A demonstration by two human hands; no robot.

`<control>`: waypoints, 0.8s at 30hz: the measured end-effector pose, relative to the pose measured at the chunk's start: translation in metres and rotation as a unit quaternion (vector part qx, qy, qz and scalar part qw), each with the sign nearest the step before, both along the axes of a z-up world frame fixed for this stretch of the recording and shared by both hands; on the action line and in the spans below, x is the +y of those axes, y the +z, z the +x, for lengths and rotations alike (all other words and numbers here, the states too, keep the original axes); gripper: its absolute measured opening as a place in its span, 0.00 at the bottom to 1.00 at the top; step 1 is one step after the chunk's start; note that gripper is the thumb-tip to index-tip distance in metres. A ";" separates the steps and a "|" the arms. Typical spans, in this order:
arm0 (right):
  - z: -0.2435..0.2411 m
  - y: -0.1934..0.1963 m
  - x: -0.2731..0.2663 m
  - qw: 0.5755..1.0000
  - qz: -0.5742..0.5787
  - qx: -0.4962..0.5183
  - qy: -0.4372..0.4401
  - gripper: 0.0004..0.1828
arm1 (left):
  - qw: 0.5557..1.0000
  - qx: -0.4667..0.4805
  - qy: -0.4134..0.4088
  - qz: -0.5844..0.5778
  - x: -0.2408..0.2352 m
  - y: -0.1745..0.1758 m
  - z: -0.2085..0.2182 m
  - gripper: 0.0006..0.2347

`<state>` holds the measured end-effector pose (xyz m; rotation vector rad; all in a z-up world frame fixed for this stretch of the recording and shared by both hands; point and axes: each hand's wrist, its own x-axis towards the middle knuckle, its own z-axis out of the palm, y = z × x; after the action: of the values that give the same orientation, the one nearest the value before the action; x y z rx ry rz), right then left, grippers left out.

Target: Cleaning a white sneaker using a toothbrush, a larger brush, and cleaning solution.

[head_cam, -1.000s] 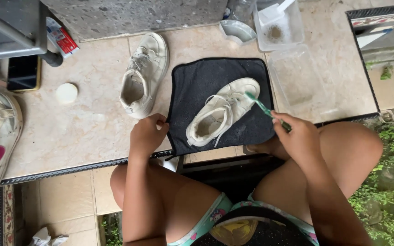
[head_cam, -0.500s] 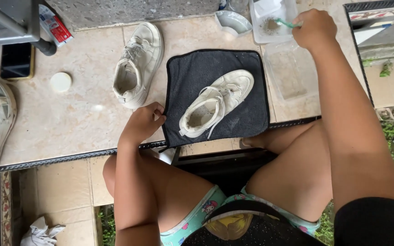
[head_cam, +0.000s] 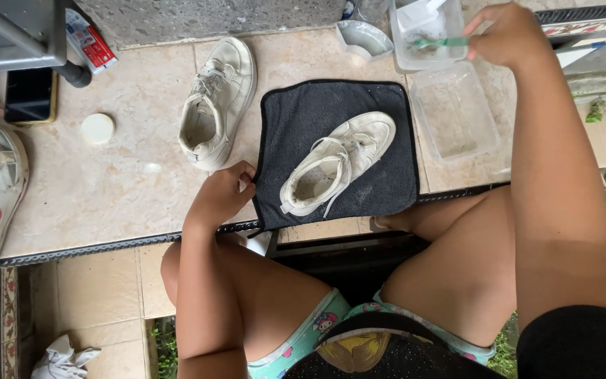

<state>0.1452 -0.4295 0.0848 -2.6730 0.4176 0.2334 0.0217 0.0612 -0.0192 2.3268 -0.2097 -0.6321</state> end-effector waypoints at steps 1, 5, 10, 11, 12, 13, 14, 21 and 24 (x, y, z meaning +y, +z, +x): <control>0.001 -0.007 -0.005 1.000 0.000 0.001 0.001 0.17 | 1.000 0.001 0.001 0.000 0.001 0.000 -0.001 0.08; -0.005 -0.013 -0.008 0.991 0.073 -0.106 0.030 0.09 | 1.000 0.003 0.003 -0.002 0.000 0.004 0.000 0.08; 0.000 -0.044 -0.021 0.974 0.102 -0.200 0.017 0.08 | 0.999 -0.019 0.007 -0.036 0.000 -0.002 0.002 0.09; -0.001 -0.049 -0.023 0.972 0.127 -0.197 0.014 0.08 | 0.995 -0.077 0.004 -0.056 -0.002 -0.002 0.002 0.09; -0.002 -0.054 -0.025 0.969 0.151 -0.195 0.010 0.09 | 0.988 -0.137 0.000 -0.076 -0.004 -0.003 0.004 0.08; -0.006 -0.054 -0.024 0.969 0.151 -0.195 0.009 0.09 | 0.988 -0.137 -0.001 -0.075 -0.010 0.007 0.002 0.08; -0.011 -0.054 -0.022 0.968 0.173 -0.179 0.009 0.08 | 0.976 -0.189 -0.025 -0.106 -0.016 0.017 -0.002 0.09; -0.030 -0.064 -0.031 0.956 0.247 -0.142 0.063 0.20 | 0.893 -0.373 -0.202 -0.151 -0.052 0.035 -0.029 0.12; -0.028 -0.064 -0.036 0.917 0.368 -0.153 -0.017 0.07 | 0.869 -0.433 -0.212 -0.112 -0.058 0.034 -0.032 0.12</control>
<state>0.1169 -0.4651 0.0206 -1.9109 0.2142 -0.0447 -0.0106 0.0031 0.0152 2.1818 -1.1600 0.2931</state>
